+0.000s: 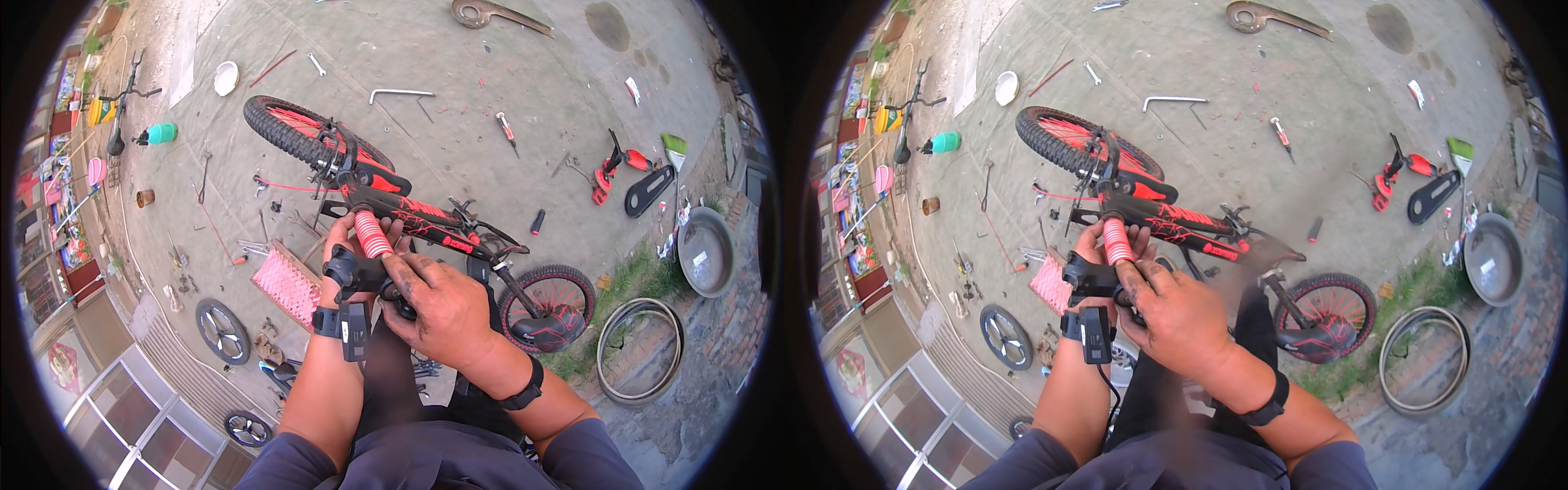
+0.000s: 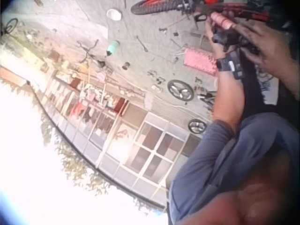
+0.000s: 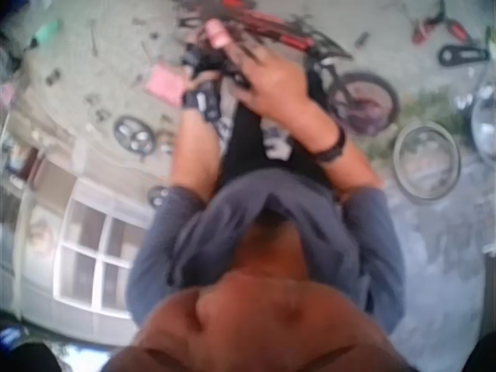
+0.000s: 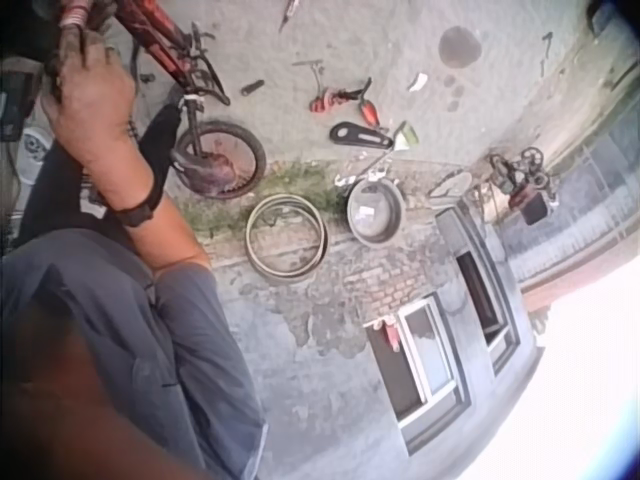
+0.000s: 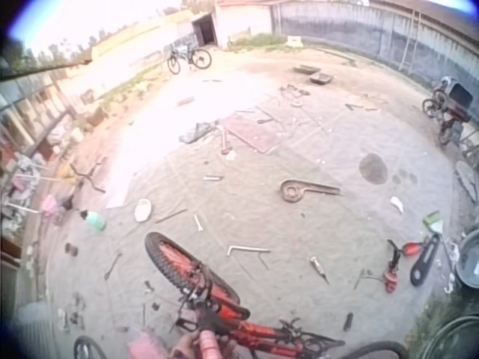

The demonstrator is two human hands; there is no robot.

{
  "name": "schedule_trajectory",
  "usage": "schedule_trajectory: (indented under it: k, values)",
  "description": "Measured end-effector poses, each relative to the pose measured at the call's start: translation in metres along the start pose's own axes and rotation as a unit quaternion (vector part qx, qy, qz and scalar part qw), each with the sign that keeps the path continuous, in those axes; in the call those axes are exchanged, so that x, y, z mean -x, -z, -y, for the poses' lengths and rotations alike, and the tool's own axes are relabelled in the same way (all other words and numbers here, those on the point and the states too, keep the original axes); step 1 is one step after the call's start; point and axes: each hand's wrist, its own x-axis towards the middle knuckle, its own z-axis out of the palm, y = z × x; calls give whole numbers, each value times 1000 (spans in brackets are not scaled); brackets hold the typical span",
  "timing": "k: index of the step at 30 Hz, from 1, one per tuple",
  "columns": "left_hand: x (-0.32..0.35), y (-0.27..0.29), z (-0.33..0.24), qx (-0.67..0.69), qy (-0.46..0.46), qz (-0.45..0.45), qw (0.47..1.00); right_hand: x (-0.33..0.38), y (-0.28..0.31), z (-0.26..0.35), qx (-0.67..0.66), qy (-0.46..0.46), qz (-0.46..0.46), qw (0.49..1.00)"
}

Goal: The person assembles a mountain bike by attaching the handlebar stem and handlebars to the front fork. They insert the stem into the fork steerer tube, align the handlebars, and tighten the bolts to secure the components.

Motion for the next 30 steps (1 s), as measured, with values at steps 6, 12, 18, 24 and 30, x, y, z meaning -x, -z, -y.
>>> schedule_trajectory:
  k: [6,12,18,24,30]
  values:
    - [1,-3,2,34,28,7,999,0,0,-1,8,-3,7,1000]
    - [1,-7,5,62,29,16,998,1,-1,-1,7,0,8,1000]
    - [-8,-5,-1,71,60,-4,996,0,-1,-1,6,-1,16,1000]
    - [3,-9,3,71,38,9,997,0,-1,-2,9,0,15,1000]
    - [-6,-2,0,62,37,-18,997,0,0,1,14,-10,34,999]
